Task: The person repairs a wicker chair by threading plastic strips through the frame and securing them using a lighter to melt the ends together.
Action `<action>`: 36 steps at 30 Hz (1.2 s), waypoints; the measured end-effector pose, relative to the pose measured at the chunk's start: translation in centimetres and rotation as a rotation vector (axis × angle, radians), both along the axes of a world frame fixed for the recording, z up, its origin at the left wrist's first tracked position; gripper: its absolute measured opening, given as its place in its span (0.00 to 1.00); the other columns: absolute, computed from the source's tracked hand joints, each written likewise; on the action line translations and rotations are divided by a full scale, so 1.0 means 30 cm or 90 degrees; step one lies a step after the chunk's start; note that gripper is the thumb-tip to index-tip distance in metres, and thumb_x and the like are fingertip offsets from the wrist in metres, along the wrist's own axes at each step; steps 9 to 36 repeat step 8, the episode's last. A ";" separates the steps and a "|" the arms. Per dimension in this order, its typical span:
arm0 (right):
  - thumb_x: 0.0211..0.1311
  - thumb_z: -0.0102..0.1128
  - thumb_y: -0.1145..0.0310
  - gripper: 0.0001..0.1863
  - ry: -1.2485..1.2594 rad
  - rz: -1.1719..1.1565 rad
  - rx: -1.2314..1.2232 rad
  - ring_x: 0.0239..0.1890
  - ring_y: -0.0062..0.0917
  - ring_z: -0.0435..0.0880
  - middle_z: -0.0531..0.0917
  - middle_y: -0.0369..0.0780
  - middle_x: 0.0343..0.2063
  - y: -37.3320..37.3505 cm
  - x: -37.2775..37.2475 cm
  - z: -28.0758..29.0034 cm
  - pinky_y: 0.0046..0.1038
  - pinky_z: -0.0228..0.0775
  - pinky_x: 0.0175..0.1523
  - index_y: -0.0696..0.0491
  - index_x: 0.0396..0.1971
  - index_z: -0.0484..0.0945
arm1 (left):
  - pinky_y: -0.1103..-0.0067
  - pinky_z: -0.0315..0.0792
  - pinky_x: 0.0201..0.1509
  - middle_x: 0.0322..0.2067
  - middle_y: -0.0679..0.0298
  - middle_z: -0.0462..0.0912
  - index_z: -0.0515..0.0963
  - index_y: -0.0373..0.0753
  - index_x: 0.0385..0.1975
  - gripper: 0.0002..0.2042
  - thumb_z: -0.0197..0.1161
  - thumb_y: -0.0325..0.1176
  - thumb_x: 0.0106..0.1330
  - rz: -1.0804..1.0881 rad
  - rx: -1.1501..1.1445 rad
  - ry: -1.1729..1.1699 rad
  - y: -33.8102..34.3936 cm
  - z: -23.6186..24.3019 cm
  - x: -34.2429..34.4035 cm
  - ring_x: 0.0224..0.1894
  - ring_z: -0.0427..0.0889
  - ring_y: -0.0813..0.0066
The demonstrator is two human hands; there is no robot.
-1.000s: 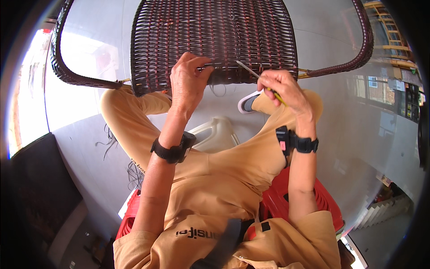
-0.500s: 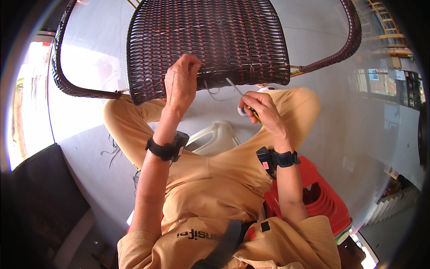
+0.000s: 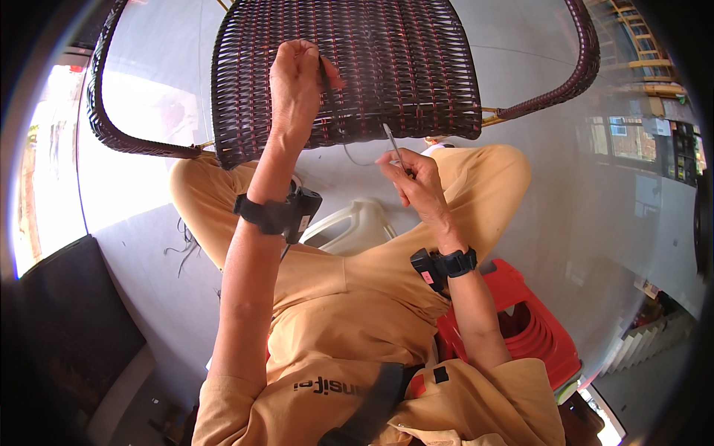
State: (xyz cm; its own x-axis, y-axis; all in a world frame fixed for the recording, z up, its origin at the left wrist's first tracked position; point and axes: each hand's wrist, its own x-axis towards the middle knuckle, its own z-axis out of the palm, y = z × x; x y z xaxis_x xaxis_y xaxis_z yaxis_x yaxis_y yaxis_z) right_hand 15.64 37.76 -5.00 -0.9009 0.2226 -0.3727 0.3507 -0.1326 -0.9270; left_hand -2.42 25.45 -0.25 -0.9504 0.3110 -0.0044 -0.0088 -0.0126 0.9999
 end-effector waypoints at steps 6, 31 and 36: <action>0.56 0.61 0.64 0.09 -0.005 -0.025 0.003 0.12 0.07 0.59 0.66 0.26 0.10 -0.007 -0.006 -0.015 0.15 0.49 0.16 0.55 0.29 0.79 | 0.78 0.76 0.45 0.37 0.55 0.81 0.67 0.33 0.50 0.15 0.50 0.35 0.69 -0.121 0.004 -0.090 -0.064 -0.044 0.009 0.36 0.82 0.69; 0.55 0.62 0.63 0.10 -0.017 -0.031 0.005 0.12 0.08 0.60 0.69 0.27 0.11 -0.008 -0.009 -0.022 0.16 0.49 0.17 0.54 0.29 0.80 | 0.78 0.74 0.49 0.37 0.53 0.80 0.64 0.32 0.54 0.19 0.51 0.35 0.68 -0.185 0.007 -0.044 -0.079 -0.094 0.028 0.42 0.81 0.68; 0.55 0.62 0.63 0.10 -0.017 -0.031 0.005 0.12 0.08 0.60 0.69 0.27 0.11 -0.008 -0.009 -0.022 0.16 0.49 0.17 0.54 0.29 0.80 | 0.78 0.74 0.49 0.37 0.53 0.80 0.64 0.32 0.54 0.19 0.51 0.35 0.68 -0.185 0.007 -0.044 -0.079 -0.094 0.028 0.42 0.81 0.68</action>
